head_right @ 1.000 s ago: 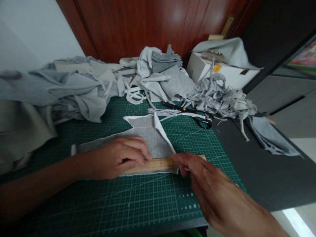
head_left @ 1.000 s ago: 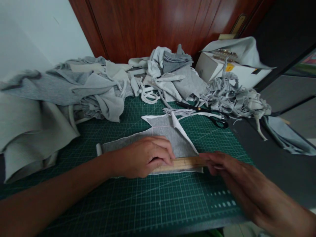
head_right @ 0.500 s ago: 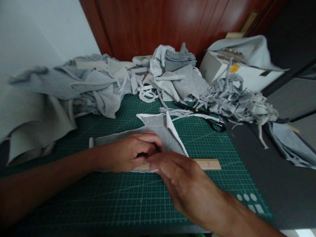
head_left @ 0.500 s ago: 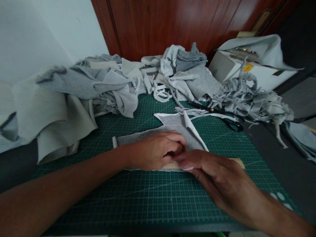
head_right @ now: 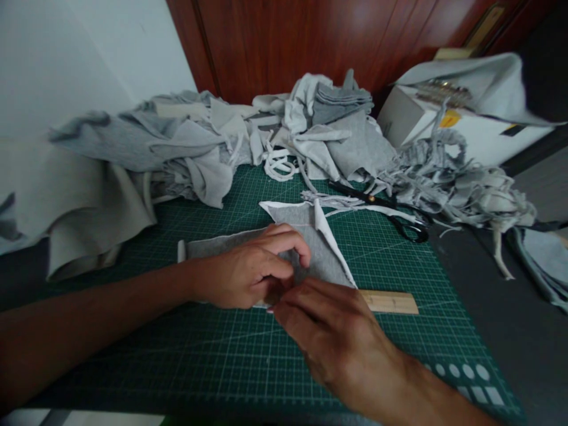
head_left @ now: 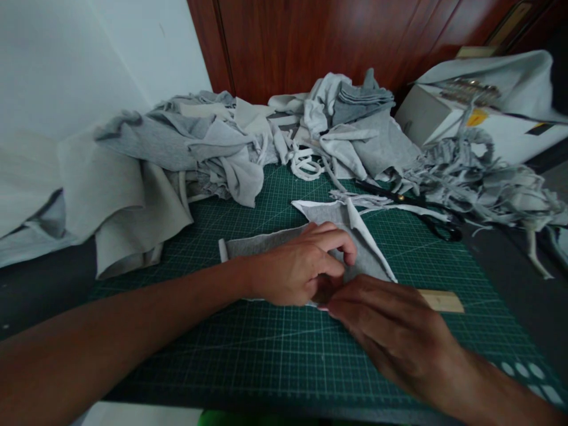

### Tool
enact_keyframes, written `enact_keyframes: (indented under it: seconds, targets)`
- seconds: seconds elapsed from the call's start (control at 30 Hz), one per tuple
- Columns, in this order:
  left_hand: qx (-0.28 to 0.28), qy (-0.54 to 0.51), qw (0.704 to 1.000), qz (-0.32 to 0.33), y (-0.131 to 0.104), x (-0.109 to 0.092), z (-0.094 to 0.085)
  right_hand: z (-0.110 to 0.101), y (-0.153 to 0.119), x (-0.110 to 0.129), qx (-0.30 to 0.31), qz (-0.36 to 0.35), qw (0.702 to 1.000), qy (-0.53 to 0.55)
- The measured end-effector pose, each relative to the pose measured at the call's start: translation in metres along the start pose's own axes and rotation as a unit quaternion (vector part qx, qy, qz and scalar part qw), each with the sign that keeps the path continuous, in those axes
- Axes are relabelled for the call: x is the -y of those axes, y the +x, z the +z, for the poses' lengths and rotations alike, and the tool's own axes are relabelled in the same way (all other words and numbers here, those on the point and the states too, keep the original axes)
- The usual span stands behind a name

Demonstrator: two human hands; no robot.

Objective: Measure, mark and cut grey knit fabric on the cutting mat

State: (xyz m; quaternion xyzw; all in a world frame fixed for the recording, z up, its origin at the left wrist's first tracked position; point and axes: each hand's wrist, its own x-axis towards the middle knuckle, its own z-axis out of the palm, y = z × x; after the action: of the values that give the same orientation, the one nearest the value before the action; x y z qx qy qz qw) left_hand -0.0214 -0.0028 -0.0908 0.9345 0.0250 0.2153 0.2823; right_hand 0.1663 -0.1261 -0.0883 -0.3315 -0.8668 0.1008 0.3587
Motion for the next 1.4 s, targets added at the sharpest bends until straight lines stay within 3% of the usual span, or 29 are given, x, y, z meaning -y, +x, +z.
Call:
enact_keyframes:
  seconds: [0.23, 0.4, 0.57, 1.03, 1.4]
  targets:
    - [0.004, 0.004, 1.000, -0.005, -0.001, 0.001, 0.001, 0.002, 0.005, 0.002, -0.007, -0.019, 1.000, -0.008]
    - [0.002, 0.006, 1.000, -0.004, -0.001, 0.002, 0.001, 0.002, 0.006, 0.007, 0.015, -0.065, 0.993, -0.096]
    - [-0.003, 0.014, 1.000, -0.002, -0.001, 0.001, 0.002, 0.003, 0.006, 0.011, 0.028, -0.083, 0.990, -0.113]
    - [0.004, 0.008, 1.000, -0.011, 0.000, 0.001, 0.001, 0.007, 0.012, 0.012, 0.011, -0.058, 0.993, -0.100]
    - [0.017, -0.010, 0.999, -0.028, 0.000, -0.001, -0.001, -0.015, -0.003, 0.010, 0.061, -0.018, 0.993, -0.097]
